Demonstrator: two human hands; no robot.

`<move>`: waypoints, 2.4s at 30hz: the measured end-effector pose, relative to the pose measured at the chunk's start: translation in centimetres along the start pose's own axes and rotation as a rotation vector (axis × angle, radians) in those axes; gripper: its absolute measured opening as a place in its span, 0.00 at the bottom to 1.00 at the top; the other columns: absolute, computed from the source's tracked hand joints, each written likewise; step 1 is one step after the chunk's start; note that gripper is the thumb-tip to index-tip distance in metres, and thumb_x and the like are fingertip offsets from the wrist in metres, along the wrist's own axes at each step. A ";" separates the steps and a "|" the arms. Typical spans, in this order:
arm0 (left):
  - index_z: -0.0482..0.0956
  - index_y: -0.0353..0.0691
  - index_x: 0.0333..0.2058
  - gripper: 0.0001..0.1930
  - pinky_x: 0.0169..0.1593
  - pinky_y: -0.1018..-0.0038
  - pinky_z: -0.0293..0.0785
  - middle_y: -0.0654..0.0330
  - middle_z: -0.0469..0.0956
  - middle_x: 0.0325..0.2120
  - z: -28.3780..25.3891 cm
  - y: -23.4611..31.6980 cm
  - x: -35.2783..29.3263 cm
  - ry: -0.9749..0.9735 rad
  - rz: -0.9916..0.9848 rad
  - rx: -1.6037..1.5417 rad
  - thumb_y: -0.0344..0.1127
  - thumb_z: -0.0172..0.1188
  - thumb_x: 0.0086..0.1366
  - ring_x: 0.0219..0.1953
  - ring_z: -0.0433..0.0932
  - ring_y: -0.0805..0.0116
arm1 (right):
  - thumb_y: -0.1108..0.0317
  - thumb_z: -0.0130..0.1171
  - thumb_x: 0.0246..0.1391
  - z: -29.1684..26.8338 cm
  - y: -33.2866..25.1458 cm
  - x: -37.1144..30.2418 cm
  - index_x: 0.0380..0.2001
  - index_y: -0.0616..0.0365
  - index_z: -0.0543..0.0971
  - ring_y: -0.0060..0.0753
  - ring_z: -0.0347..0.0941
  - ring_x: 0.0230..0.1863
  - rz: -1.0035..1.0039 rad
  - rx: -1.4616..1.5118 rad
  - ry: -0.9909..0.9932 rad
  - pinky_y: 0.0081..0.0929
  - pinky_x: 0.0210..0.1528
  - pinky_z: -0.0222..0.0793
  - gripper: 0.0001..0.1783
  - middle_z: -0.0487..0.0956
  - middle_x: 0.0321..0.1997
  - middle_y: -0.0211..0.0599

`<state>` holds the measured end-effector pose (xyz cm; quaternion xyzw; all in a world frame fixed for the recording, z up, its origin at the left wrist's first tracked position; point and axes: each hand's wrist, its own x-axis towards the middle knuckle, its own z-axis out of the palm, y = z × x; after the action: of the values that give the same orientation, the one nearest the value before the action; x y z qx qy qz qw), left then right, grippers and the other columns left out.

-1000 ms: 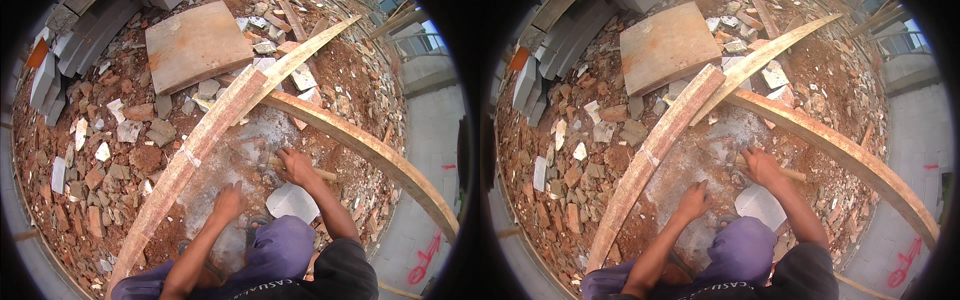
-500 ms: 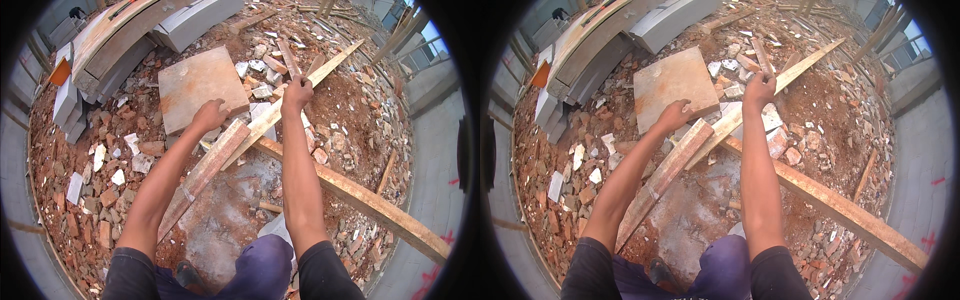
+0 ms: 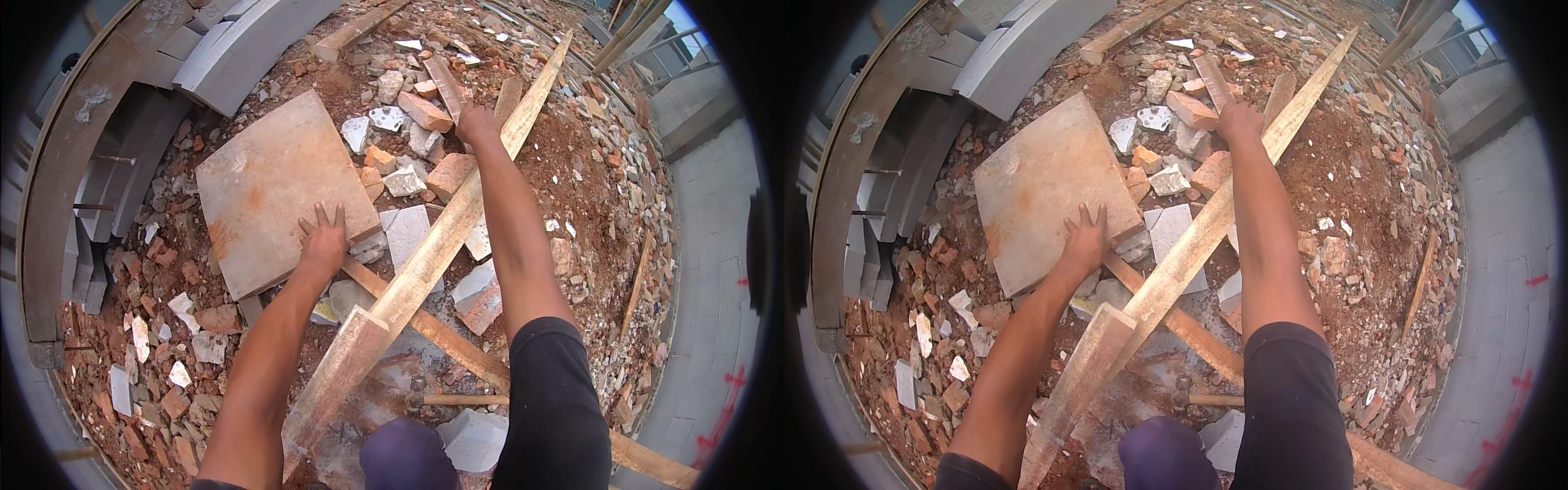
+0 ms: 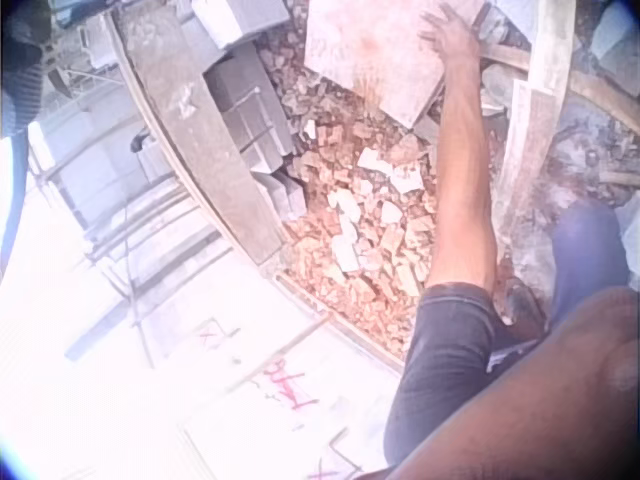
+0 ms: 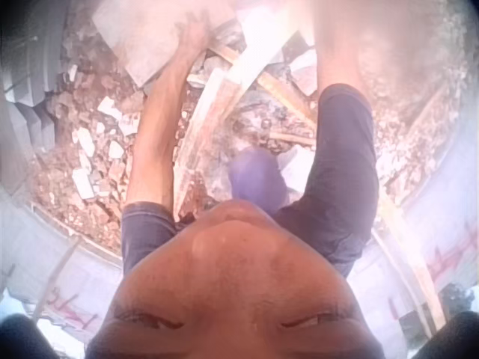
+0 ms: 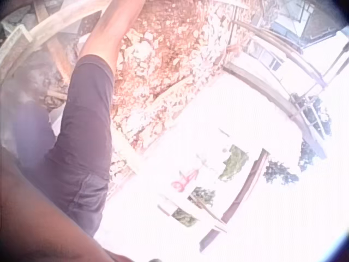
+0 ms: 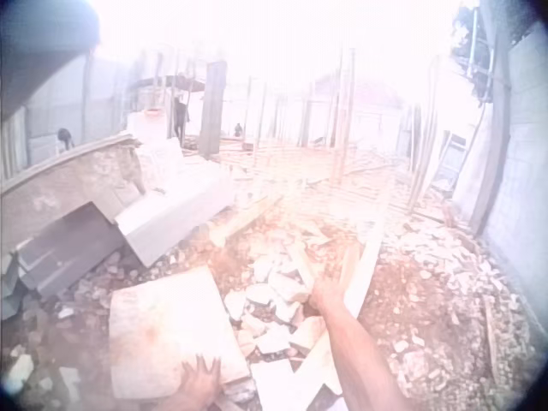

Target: The person gathers wooden planks and a hammer at a construction site, then sits on the ground to assemble a small wooden frame. They align the pieces and hammer nails to secure the joints.

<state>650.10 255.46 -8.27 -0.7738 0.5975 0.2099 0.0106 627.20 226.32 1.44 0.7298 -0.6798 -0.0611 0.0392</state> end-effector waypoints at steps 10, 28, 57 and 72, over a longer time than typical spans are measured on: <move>0.47 0.48 0.75 0.40 0.65 0.36 0.65 0.33 0.41 0.74 -1.6 -1.3 -0.2 -0.053 -0.004 0.030 0.35 0.57 0.69 0.68 0.49 0.14 | 0.56 0.72 0.45 6.4 -0.8 7.1 0.63 0.71 0.69 0.51 0.79 0.58 0.066 0.112 -0.072 0.44 0.60 0.75 0.45 0.80 0.57 0.58; 0.44 0.49 0.76 0.43 0.67 0.39 0.63 0.36 0.39 0.75 -1.0 -0.9 -0.6 -0.031 -0.015 0.066 0.36 0.60 0.68 0.70 0.47 0.16 | 0.49 0.63 0.42 -14.8 -9.5 -11.7 0.38 0.65 0.85 0.43 0.80 0.33 -0.737 0.392 -0.155 0.38 0.39 0.74 0.29 0.84 0.33 0.49; 0.46 0.43 0.75 0.41 0.62 0.38 0.71 0.30 0.42 0.73 -0.8 -1.4 -0.6 0.000 0.021 0.161 0.26 0.53 0.66 0.67 0.52 0.13 | 0.50 0.55 0.63 4.5 -1.1 6.0 0.70 0.53 0.67 0.41 0.70 0.69 -0.070 -0.806 -0.357 0.77 0.69 0.51 0.36 0.72 0.70 0.39; 0.45 0.43 0.75 0.43 0.64 0.36 0.66 0.31 0.40 0.73 -0.9 -1.1 -0.5 -0.010 0.008 0.100 0.26 0.55 0.65 0.68 0.50 0.13 | 0.69 0.51 0.62 3.4 0.0 9.2 0.56 0.55 0.72 0.59 0.79 0.54 -0.231 0.020 0.243 0.55 0.54 0.76 0.19 0.79 0.54 0.52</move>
<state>651.33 255.96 -7.54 -0.7690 0.6101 0.1838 0.0516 627.39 217.20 -2.26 0.8056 -0.5820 0.0302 0.1068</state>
